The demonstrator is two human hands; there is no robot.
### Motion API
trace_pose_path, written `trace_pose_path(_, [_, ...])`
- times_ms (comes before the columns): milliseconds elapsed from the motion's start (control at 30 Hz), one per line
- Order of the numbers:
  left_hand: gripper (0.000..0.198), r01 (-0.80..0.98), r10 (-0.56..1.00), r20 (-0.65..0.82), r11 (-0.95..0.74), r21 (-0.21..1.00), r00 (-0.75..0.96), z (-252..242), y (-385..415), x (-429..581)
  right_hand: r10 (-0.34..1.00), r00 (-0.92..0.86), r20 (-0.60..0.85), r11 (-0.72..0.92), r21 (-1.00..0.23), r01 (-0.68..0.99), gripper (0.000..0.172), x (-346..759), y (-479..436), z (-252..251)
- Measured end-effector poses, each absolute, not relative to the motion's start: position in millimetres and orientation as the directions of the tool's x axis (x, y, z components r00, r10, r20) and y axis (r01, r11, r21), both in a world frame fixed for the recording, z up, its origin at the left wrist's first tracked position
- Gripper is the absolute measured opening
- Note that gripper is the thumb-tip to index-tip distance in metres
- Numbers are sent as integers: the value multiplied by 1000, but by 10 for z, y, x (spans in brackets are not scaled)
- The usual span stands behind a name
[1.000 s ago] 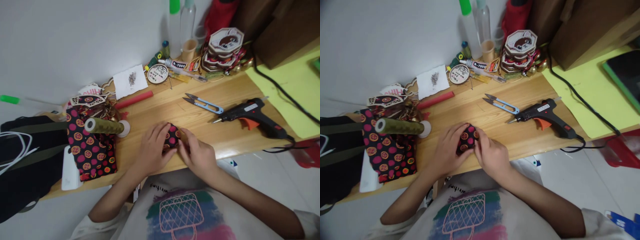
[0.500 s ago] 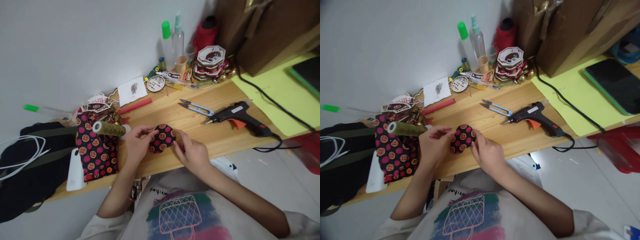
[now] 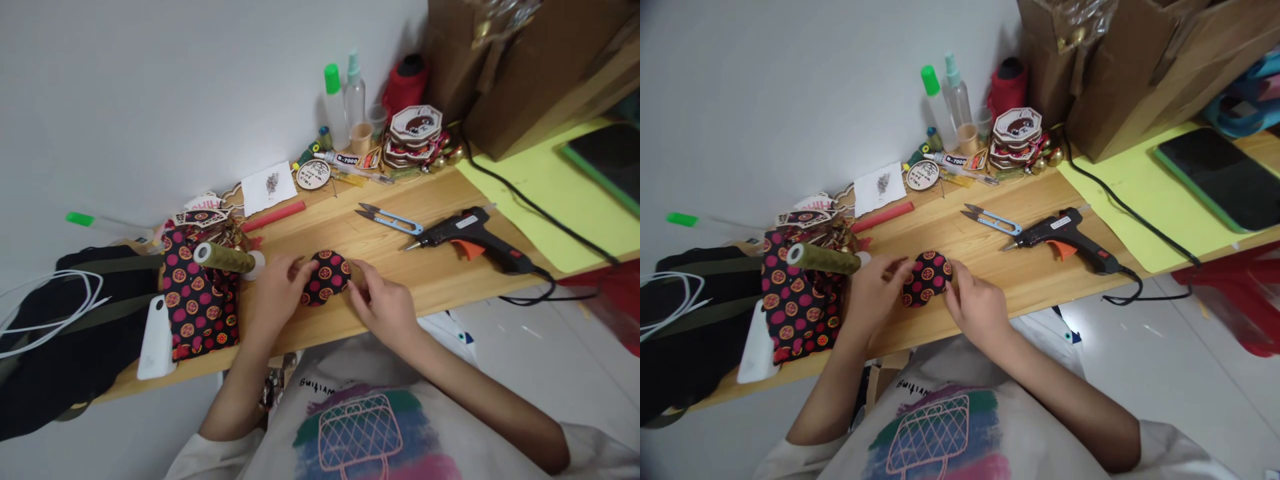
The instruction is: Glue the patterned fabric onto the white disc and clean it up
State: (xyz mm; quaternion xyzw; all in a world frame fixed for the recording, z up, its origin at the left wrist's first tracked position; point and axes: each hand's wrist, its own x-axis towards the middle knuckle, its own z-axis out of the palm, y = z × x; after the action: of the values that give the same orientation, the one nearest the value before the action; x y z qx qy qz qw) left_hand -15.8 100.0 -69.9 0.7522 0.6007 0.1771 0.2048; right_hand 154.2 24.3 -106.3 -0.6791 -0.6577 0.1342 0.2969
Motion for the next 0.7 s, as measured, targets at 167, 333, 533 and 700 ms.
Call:
trace_pose_path(167, [64, 912, 936, -169, -242, 330, 309, -606, 968, -52, 986, 111, 125, -23, -557, 830, 38, 1522, 271, -1030])
trace_pose_path(333, [62, 913, 912, -297, -163, 374, 284, -616, 1052, -12, 991, 127, -41, -130, -498, 857, 48, 1500, 305, -928])
trace_pose_path(533, [56, 771, 905, -331, 6, 637, 267, -671, 1095, -25, 972, 110, -210, -198, -462, 864, 54, 1497, 355, -767])
trace_pose_path(700, [18, 757, 930, -249, -46, 651, 271, -717, 1165, 47, 977, 104, -185, -182, -479, 859, 54, 1505, 359, -784])
